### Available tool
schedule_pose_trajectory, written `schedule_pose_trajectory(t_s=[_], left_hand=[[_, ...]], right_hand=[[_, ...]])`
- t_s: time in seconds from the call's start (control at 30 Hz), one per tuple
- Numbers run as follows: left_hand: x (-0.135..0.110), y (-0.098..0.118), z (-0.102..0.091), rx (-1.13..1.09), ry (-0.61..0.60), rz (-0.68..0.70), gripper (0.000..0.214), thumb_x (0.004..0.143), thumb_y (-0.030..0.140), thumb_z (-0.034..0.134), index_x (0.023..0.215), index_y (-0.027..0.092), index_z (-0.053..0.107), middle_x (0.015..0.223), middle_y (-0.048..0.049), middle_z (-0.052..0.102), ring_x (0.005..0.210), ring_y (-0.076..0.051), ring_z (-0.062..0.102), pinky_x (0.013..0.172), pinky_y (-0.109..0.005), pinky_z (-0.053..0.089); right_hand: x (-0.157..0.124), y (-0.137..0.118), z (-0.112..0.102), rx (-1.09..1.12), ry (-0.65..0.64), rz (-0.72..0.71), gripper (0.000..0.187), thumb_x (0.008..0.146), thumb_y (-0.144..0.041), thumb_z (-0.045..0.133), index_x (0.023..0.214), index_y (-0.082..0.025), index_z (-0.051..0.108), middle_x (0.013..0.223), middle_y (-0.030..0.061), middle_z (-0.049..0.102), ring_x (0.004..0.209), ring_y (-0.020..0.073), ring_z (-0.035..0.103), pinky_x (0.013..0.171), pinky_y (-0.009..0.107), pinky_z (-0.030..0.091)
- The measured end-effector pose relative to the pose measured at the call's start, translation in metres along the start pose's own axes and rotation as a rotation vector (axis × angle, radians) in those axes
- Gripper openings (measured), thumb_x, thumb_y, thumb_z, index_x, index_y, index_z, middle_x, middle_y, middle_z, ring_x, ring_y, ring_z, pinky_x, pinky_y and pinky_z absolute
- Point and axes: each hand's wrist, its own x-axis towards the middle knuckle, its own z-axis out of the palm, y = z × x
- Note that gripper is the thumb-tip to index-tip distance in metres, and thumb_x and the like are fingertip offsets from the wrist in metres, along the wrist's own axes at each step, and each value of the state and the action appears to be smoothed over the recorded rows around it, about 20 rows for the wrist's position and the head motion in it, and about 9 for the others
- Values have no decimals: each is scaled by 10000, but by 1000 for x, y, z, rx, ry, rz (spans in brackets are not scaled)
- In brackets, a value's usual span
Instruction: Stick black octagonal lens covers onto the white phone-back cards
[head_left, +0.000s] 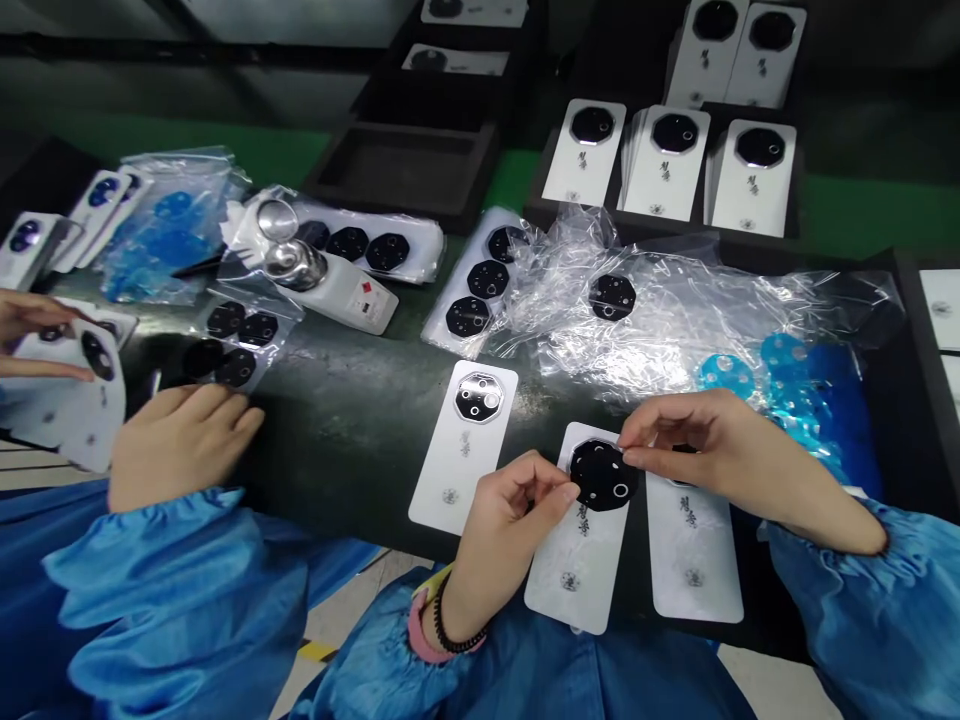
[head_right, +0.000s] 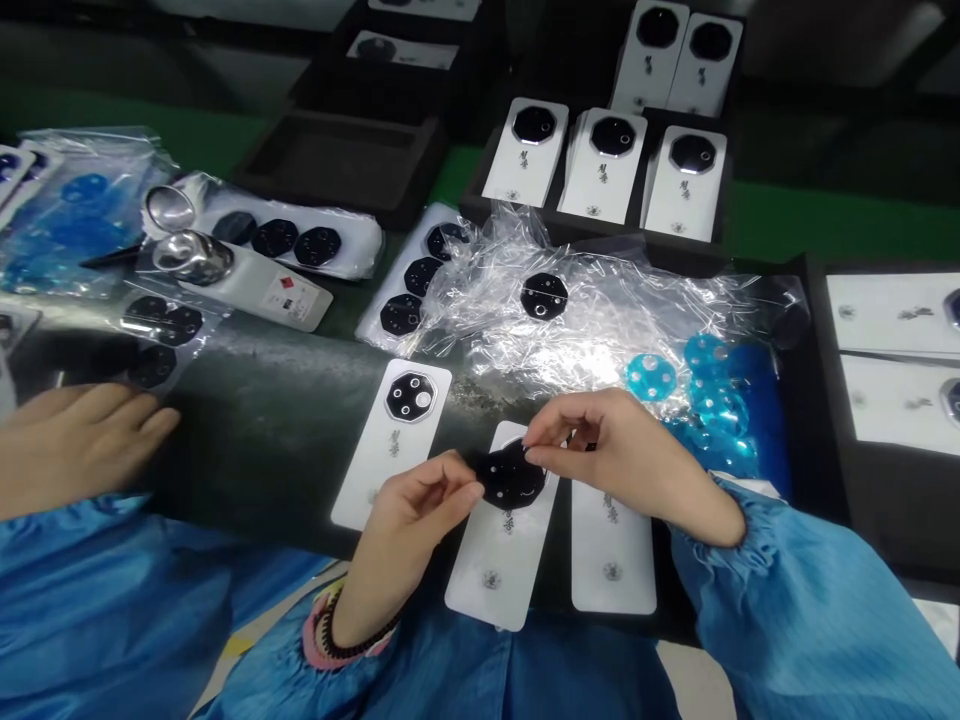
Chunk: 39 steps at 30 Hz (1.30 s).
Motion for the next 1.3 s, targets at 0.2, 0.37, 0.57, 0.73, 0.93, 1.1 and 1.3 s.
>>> schedule_pose_trajectory(t_s=[0.2,0.37,0.57,0.73,0.93,1.1,1.3], left_hand=[[5,-3,-1,20,46,19,218,751,296,630,587,161,580,572,16,511,535,-99,454,500,-195,381],[-1,-6,0,266,58,186,144,855,230,553,809,186,682,696,-10,574,607,-121,542,525,-204,440],[-22,-34,4,875,133,842,180,863,43,530,973,118,650,822,-69,641,819,-184,600,716,-285,550],[-25,-49,3,1014,47,902,184,892,26,493,1000,34,642,933,-107,673,914,-195,603,775,-303,572],[-19,-52,4,1054,86,883,231,883,-13,473,1048,25,630,979,-121,672,919,-203,588,753,-319,557],[-19,-59,6,1070,101,899,240,886,-9,457,1050,19,630,998,-130,659,894,-200,565,735,-310,532],[-17,-62,5,1060,105,907,221,880,-9,469,1034,3,628,998,-141,652,905,-203,555,740,-307,521]], right_hand=[[2,7,1,-21,11,2,114,745,-322,662,706,-215,674,664,-5,671,550,110,588,487,234,485],[3,13,-2,-30,103,62,137,753,-351,656,727,-220,687,703,13,695,600,138,620,510,252,497],[7,23,-3,-152,221,74,124,744,-313,603,708,-221,678,696,22,707,585,153,620,525,281,503],[10,27,5,-231,215,78,149,765,-306,565,720,-225,682,727,23,721,628,171,657,532,280,503],[11,28,12,-286,155,48,147,798,-249,541,734,-225,671,723,13,725,594,164,660,496,260,493],[11,28,18,-363,144,-2,161,803,-138,539,730,-217,659,670,-15,717,508,128,633,442,228,447],[11,30,21,-432,167,-52,168,786,-64,580,745,-201,668,683,-23,725,513,118,642,420,201,449]])
